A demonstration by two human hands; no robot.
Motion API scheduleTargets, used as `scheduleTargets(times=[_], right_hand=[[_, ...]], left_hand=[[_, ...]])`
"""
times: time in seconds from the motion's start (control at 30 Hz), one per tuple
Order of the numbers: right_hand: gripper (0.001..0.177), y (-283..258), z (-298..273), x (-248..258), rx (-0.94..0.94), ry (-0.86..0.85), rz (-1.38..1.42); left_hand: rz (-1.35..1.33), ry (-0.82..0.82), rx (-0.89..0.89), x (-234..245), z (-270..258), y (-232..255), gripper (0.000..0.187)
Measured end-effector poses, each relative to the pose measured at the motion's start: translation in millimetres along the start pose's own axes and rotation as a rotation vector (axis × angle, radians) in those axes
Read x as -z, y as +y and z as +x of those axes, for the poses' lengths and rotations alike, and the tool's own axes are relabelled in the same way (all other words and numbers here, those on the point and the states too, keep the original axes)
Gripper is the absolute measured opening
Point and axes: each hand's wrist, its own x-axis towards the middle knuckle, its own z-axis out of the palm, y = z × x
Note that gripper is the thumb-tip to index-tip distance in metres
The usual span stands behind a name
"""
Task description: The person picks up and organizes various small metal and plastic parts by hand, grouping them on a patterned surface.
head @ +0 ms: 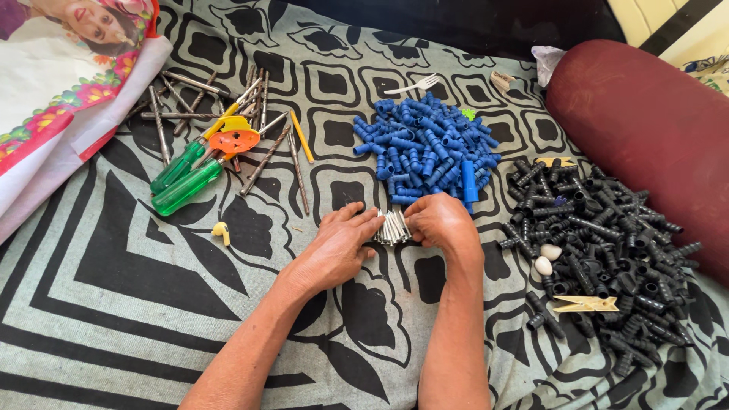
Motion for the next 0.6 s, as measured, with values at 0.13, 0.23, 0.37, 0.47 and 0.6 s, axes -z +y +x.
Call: scheduleTargets(times=[0.13,0.23,0.37,0.47,0.6], right_hand=[[0.023,-2.2,-4.3,-0.9,0.019,-0.031,0.031],[0.025,-5.8,-9.1,0.3,0.019,-0.019,0.038],[0.024,-5.9,-11.1,1.2,0.004,-0.006,0.023],[0.023,-3.6,-8.1,-0.4,0.018,-0.02,0.037],[0.02,-6.7,-9.1,-1.2,0.062,0.021,-0.046]], left_hand=[[-0.015,-0.002,0.009,2.3,-1.5,3.4,0.066],[-0.059,0.046,0.059,5.4,-1.2,7.2,0.065],[-0.036,0.156,0.01,6.8,-1.8,7.6,0.054],[-0.028,0.15,0.001,6.3,-2.1,6.7,0.047],[-0.02,0.158,-0.009,6.1,-3.3,7.7,0.044]])
